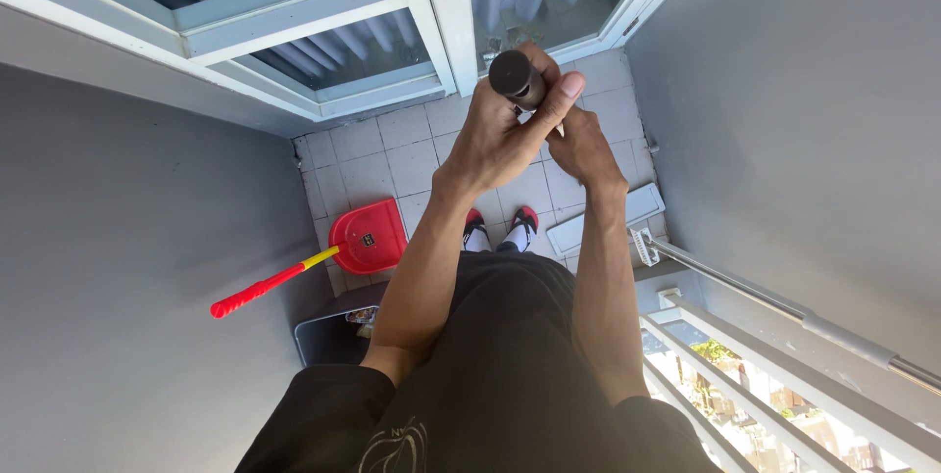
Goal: The recorder assembles a floor squeegee or mop and manages trash on a balcony.
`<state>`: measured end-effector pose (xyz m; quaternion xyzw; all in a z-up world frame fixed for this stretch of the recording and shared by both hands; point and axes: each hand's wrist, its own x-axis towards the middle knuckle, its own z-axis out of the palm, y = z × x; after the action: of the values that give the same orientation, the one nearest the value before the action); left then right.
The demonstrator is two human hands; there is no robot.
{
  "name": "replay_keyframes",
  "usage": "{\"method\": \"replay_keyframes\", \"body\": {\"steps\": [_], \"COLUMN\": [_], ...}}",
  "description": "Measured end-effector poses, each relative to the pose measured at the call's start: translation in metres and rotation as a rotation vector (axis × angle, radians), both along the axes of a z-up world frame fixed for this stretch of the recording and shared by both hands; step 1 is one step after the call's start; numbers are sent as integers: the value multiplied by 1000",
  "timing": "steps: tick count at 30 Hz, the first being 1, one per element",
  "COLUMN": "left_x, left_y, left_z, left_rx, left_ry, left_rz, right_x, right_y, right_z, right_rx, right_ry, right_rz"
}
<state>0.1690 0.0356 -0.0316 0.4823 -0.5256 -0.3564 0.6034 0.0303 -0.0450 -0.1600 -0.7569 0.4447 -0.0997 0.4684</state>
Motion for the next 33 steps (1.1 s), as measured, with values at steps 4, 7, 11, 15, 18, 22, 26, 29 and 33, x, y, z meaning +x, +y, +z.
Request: {"method": "replay_keyframes", "body": {"steps": [4, 7, 11, 15, 18, 22, 26, 29, 33], "left_x": [8, 11, 19, 28, 30, 37, 41, 45, 41], "left_y": [11, 17, 24, 31, 36, 45, 51, 50, 54], "left_z": [-4, 1, 7, 13, 21, 20, 25, 27, 32], "left_rx": [18, -21, -55, -77, -5, -74, -85, -101, -121], "left_ry": [-96, -54, -78, -87, -53, -109, -131, -153, -205], "left_rz": [70, 43, 83, 88, 88, 119, 162, 169, 223], "right_x": [13, 21, 32, 40, 43, 52, 58, 66, 70], "right_y": [13, 22, 30, 37, 39, 45, 51, 54, 60], "right_z": [-1, 13, 17, 14, 7, 14, 4, 16, 23], "right_rx": [-39, 23, 43, -20, -2, -71, -74, -43, -35], "right_ry": [-27, 11, 23, -52, 12, -73, -142, -128, -252], "right_rz": [-1, -19, 19, 71, 99, 151, 180, 199, 212]}}
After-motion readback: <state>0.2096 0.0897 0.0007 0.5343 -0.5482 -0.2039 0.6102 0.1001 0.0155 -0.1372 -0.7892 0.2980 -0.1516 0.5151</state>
